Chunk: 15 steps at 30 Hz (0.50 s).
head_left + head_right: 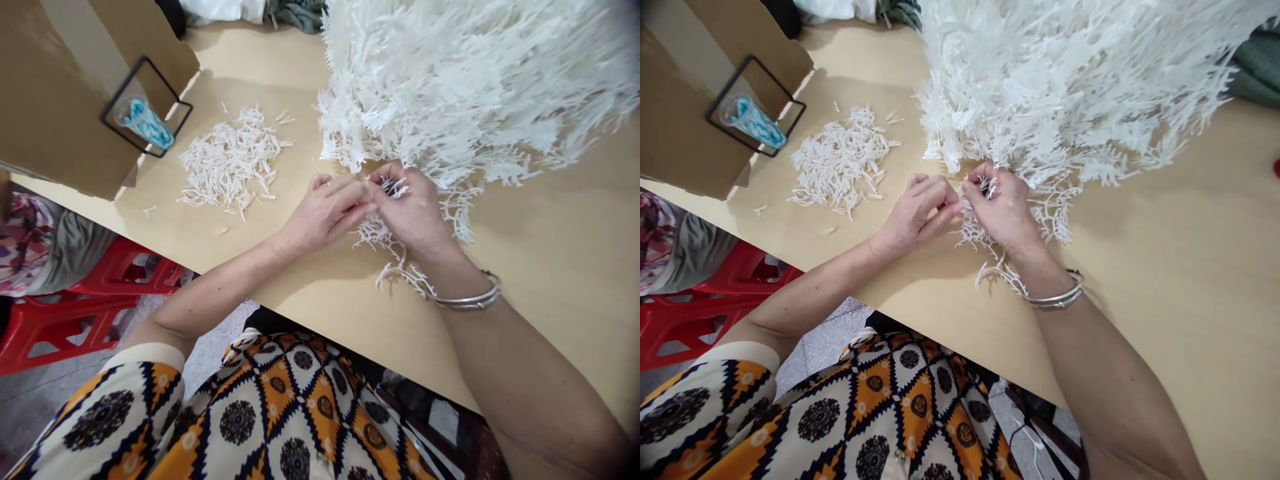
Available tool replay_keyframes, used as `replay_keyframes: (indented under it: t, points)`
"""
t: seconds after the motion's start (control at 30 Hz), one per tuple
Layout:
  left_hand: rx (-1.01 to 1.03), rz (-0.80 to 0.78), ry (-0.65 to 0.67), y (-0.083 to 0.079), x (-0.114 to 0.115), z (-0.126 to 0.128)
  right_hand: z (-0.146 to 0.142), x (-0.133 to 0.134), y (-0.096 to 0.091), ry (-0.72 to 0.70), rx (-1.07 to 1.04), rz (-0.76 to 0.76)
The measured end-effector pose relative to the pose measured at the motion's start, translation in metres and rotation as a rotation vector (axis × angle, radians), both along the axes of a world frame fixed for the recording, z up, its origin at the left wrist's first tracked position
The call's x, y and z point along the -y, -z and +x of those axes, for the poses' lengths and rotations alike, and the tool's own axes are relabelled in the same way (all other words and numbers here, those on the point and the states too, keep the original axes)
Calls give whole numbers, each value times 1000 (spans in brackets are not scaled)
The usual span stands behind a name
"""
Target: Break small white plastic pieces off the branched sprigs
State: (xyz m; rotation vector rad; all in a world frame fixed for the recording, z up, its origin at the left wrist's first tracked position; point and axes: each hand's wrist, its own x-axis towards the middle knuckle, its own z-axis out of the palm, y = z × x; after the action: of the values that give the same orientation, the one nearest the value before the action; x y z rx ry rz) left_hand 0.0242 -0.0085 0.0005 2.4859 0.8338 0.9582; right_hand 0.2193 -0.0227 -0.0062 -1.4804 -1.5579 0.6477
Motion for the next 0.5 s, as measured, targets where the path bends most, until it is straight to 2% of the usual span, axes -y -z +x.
replay_keyframes:
  t: [0.07, 0.17, 0.23, 0.27, 0.33, 0.5]
  points:
    - [113, -28, -193, 3, -10, -7, 6, 3, -3, -75, -73, -23]
    - [345, 3, -542, 12, -33, -27, 17, 5, -6, -260, -186, -104]
    - [401, 65, -654, 15, -42, -38, 23, 4, -4, -347, -218, -169]
    - [394, 86, -670, 16, -43, -40, 25, 2, -2, -358, -220, -182]
    - [340, 87, -621, 12, -38, -38, 28, -1, 3, -348, -224, -149]
    - [170, -9, -346, -3, -9, -15, 24, -3, 10, -385, -304, -75]
